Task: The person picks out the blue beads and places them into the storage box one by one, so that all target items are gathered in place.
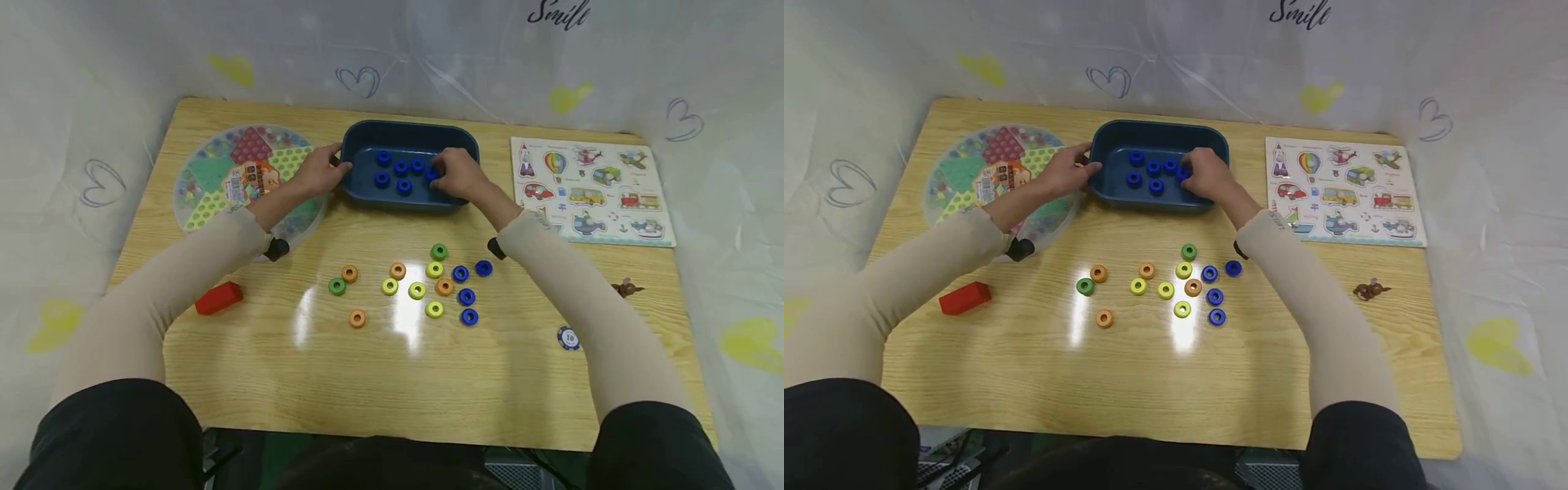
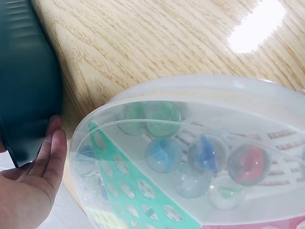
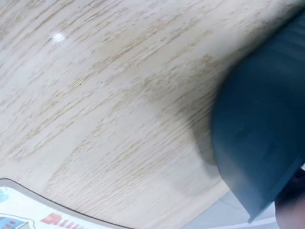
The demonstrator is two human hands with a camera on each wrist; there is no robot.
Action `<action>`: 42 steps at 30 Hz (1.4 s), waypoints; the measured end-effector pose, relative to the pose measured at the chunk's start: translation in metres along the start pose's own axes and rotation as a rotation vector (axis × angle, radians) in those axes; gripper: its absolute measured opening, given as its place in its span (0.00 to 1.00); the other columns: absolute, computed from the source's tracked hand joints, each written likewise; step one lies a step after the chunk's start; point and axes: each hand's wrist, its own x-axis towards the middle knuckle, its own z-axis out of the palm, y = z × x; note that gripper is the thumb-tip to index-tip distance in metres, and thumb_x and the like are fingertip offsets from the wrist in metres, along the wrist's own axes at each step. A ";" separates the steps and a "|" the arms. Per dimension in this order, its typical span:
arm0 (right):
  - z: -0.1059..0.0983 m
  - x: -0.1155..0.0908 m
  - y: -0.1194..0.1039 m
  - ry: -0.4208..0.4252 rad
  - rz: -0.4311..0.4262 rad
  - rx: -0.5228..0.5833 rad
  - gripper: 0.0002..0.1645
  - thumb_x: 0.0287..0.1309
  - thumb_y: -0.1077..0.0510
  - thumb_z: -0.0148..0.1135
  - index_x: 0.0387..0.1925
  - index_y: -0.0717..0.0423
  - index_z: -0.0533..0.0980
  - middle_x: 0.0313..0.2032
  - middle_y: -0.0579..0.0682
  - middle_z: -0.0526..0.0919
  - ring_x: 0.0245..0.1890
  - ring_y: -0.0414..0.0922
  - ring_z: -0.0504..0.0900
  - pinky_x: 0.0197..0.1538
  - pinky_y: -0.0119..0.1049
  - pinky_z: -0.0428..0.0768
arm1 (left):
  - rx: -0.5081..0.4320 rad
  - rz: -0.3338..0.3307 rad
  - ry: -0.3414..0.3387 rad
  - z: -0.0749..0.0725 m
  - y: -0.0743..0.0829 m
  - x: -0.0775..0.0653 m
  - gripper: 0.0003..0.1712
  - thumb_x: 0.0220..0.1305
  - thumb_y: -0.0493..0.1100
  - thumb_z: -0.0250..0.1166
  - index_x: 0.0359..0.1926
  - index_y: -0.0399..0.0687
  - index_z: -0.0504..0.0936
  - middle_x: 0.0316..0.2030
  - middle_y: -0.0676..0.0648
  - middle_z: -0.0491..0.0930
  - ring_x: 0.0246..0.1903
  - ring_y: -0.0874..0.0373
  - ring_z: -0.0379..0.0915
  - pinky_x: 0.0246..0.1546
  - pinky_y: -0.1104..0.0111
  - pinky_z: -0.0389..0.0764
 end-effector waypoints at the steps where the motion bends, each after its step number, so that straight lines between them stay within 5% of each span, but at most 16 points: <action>1: 0.001 0.000 0.000 -0.010 0.002 -0.006 0.22 0.50 0.65 0.65 0.48 0.70 0.76 0.37 0.62 0.76 0.38 0.53 0.73 0.44 0.46 0.72 | -0.001 0.003 -0.002 0.001 0.000 0.000 0.32 0.69 0.47 0.50 0.71 0.48 0.53 0.51 0.37 0.73 0.39 0.48 0.75 0.36 0.62 0.77; 11: 0.009 -0.008 0.001 -0.064 -0.001 -0.058 0.22 0.51 0.64 0.64 0.49 0.68 0.75 0.41 0.61 0.76 0.41 0.52 0.72 0.45 0.46 0.72 | -0.028 0.018 -0.023 0.005 0.004 -0.005 0.33 0.69 0.46 0.51 0.71 0.48 0.53 0.50 0.37 0.73 0.40 0.48 0.75 0.35 0.61 0.77; 21: -0.002 -0.027 -0.004 -0.014 -0.036 -0.074 0.24 0.54 0.59 0.63 0.53 0.66 0.74 0.45 0.60 0.76 0.44 0.53 0.74 0.46 0.47 0.73 | -0.019 0.001 -0.031 0.010 0.002 -0.006 0.33 0.69 0.46 0.51 0.71 0.47 0.52 0.49 0.38 0.73 0.41 0.47 0.75 0.36 0.61 0.76; 34: -0.013 -0.100 -0.010 0.034 -0.188 -0.044 0.16 0.55 0.59 0.64 0.44 0.64 0.78 0.39 0.56 0.78 0.40 0.50 0.77 0.42 0.43 0.75 | 0.013 0.010 -0.032 0.004 0.005 -0.007 0.33 0.70 0.46 0.50 0.71 0.45 0.51 0.51 0.37 0.72 0.44 0.48 0.73 0.40 0.60 0.75; 42: -0.003 -0.137 0.004 -0.145 -0.201 -0.069 0.14 0.51 0.59 0.65 0.41 0.60 0.80 0.38 0.52 0.79 0.39 0.50 0.77 0.39 0.44 0.76 | 0.034 0.009 -0.032 0.000 0.006 -0.004 0.33 0.70 0.46 0.49 0.71 0.43 0.51 0.52 0.36 0.71 0.46 0.46 0.71 0.43 0.58 0.74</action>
